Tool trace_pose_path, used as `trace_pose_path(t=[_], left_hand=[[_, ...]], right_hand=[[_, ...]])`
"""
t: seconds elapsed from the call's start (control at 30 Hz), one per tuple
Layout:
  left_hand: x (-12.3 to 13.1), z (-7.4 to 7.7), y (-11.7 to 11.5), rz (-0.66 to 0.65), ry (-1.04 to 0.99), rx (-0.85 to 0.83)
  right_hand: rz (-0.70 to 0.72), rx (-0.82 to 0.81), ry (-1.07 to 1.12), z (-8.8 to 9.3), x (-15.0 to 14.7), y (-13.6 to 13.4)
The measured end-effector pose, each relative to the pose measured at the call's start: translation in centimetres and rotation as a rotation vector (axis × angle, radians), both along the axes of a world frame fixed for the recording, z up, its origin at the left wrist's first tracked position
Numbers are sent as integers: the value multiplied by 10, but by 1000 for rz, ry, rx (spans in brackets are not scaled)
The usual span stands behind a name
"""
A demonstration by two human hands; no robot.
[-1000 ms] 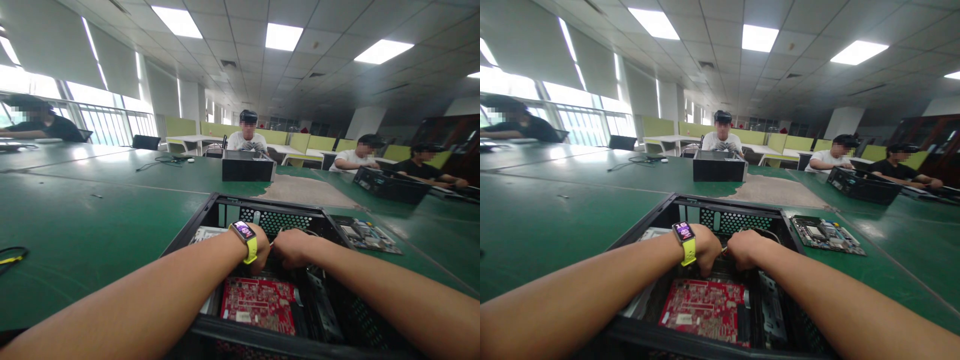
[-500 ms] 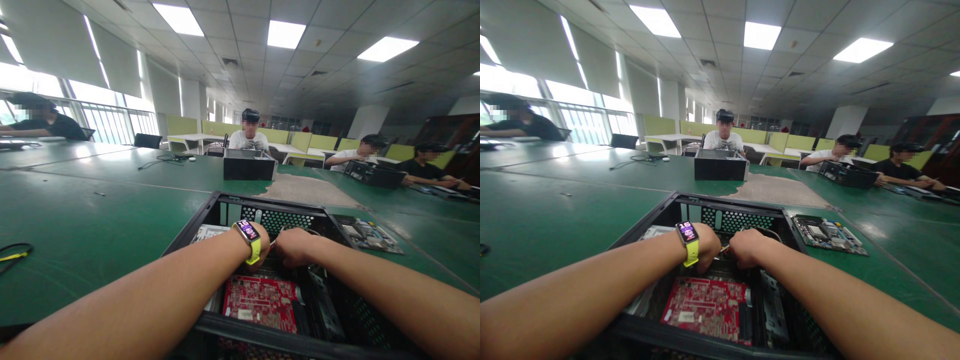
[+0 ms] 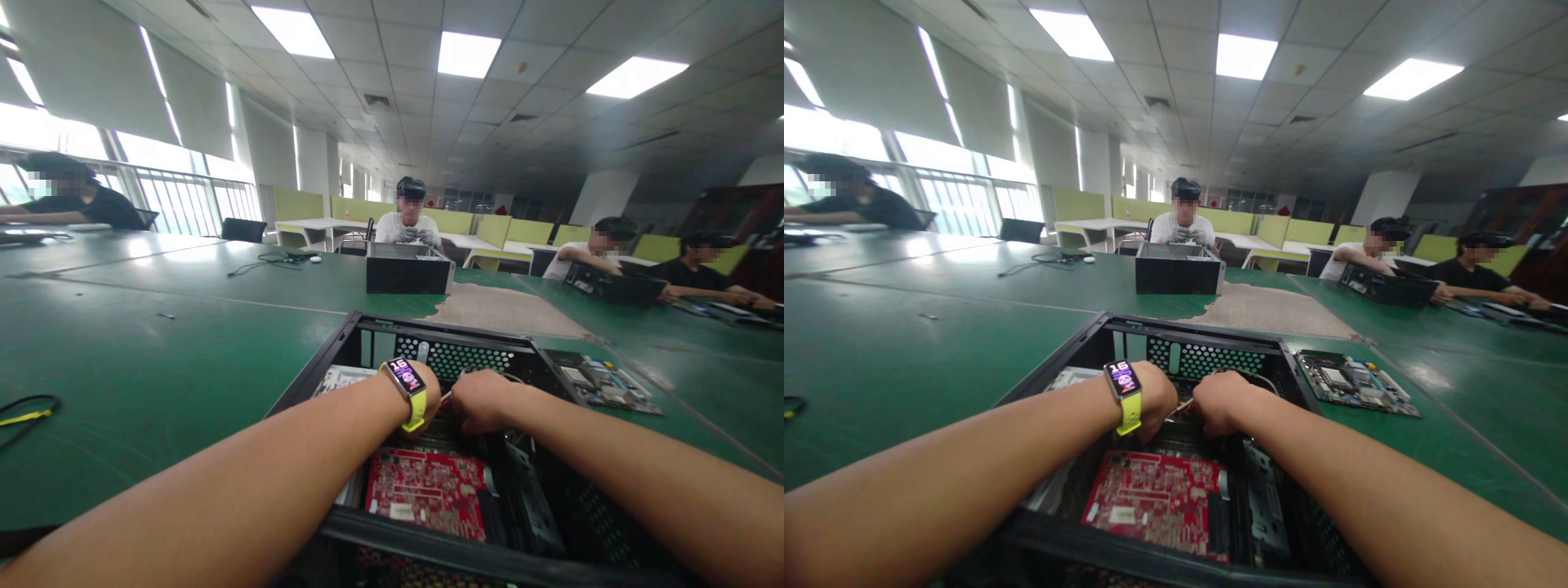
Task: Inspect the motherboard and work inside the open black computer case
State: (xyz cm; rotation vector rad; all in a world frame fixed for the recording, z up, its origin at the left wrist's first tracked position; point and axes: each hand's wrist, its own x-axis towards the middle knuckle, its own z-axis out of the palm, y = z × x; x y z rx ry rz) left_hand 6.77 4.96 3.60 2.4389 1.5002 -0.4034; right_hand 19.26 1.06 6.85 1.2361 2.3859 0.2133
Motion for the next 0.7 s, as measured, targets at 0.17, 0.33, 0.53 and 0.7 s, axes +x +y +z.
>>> trace_pose_path(t=[0.17, 0.33, 0.53, 0.7], left_hand=[[1, 13, -9, 2, 139, -50], [3, 24, -18, -8, 155, -57], [6, 49, -32, -101, 218, -97], [8, 101, -65, -228, 223, 143]], right_hand=[[-10, -5, -12, 2, -2, -2], [3, -7, -7, 2, -1, -3], [29, -14, 80, 2, 2, 3], [3, 41, 266, 42, 8, -24]])
